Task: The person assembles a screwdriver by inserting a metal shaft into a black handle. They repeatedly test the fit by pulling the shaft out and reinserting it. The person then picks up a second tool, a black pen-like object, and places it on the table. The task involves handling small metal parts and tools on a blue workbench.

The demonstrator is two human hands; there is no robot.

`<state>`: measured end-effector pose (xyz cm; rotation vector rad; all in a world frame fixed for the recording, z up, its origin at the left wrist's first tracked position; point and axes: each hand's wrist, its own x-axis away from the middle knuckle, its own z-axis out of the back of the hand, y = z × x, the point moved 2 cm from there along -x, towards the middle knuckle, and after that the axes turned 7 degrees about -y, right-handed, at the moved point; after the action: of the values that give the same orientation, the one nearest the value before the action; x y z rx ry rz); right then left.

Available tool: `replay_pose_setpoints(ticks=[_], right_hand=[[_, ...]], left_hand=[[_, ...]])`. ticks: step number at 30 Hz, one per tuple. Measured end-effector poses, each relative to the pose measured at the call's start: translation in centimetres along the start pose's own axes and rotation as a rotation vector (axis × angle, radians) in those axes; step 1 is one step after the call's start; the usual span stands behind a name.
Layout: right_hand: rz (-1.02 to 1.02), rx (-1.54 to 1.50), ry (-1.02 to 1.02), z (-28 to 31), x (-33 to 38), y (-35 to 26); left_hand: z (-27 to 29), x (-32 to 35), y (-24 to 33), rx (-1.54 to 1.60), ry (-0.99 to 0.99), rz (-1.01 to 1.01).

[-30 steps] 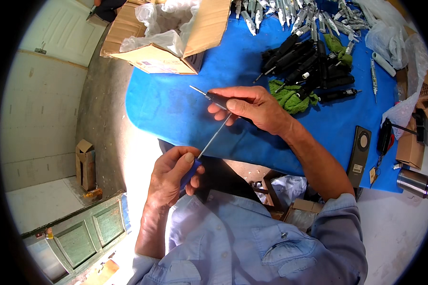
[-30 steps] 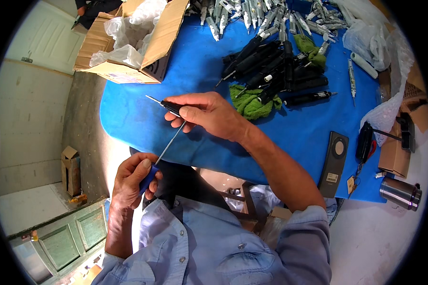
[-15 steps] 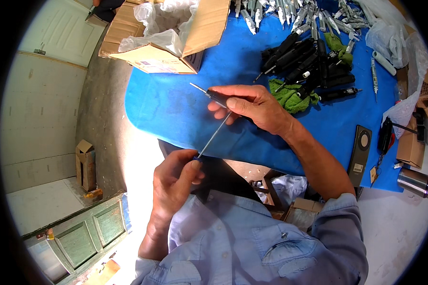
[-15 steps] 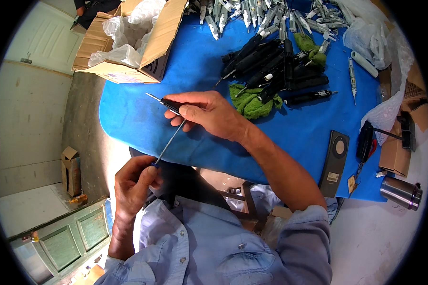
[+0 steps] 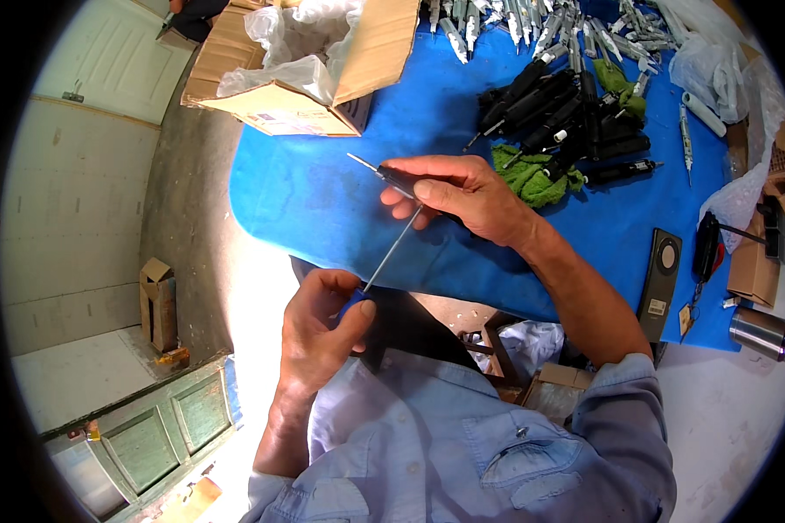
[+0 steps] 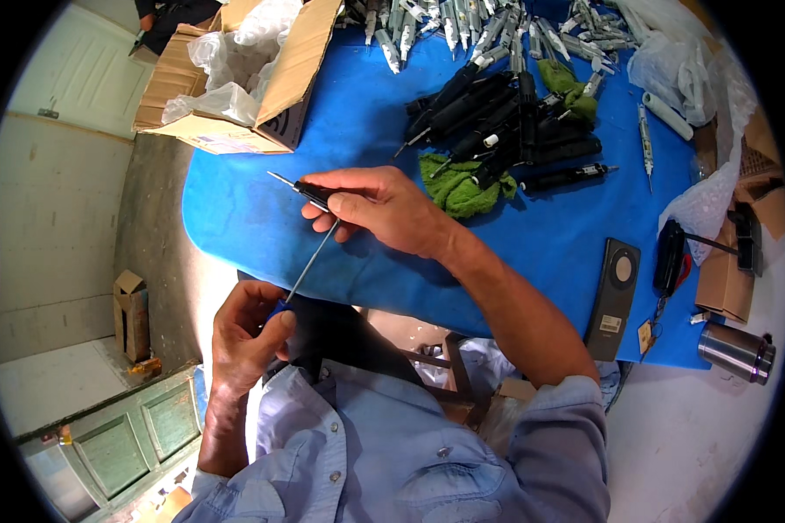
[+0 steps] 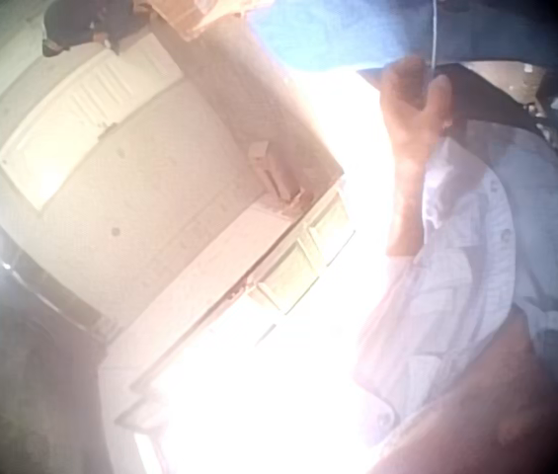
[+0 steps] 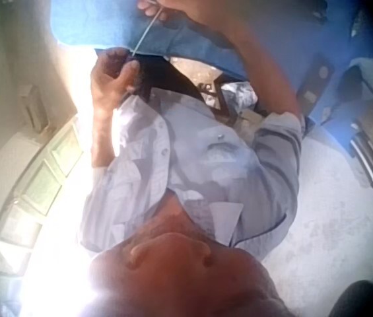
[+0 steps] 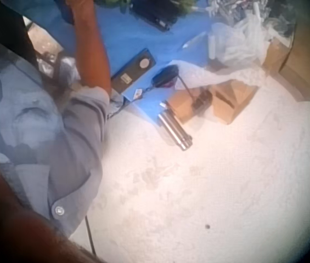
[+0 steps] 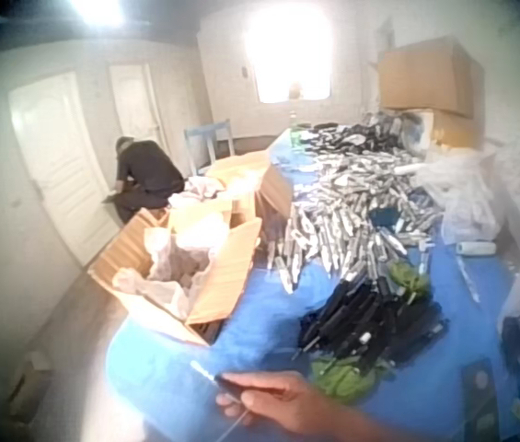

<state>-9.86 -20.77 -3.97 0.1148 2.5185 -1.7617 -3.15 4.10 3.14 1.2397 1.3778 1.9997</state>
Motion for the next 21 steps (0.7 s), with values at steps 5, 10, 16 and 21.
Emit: replay_pose_setpoints(ticks=[5,10,16,21], right_hand=[[-0.010,-0.007,0.016,-0.1,0.0,-0.2],[-0.004,-0.002,-0.003,0.0,-0.1,-0.1],[-0.018,-0.012,0.020,-0.1,-0.1,-0.3],[-0.012,-0.022,0.023,0.0,0.0,-0.4]], left_hand=[[0.3,-0.4,-0.8,0.054,-0.019,0.040],[0.9,-0.7,-1.3,0.229,-0.111,0.154],[0.0,-0.9,-1.1,0.073,-0.035,0.067],[0.3,-1.1,-1.6,0.150,-0.080,0.086]])
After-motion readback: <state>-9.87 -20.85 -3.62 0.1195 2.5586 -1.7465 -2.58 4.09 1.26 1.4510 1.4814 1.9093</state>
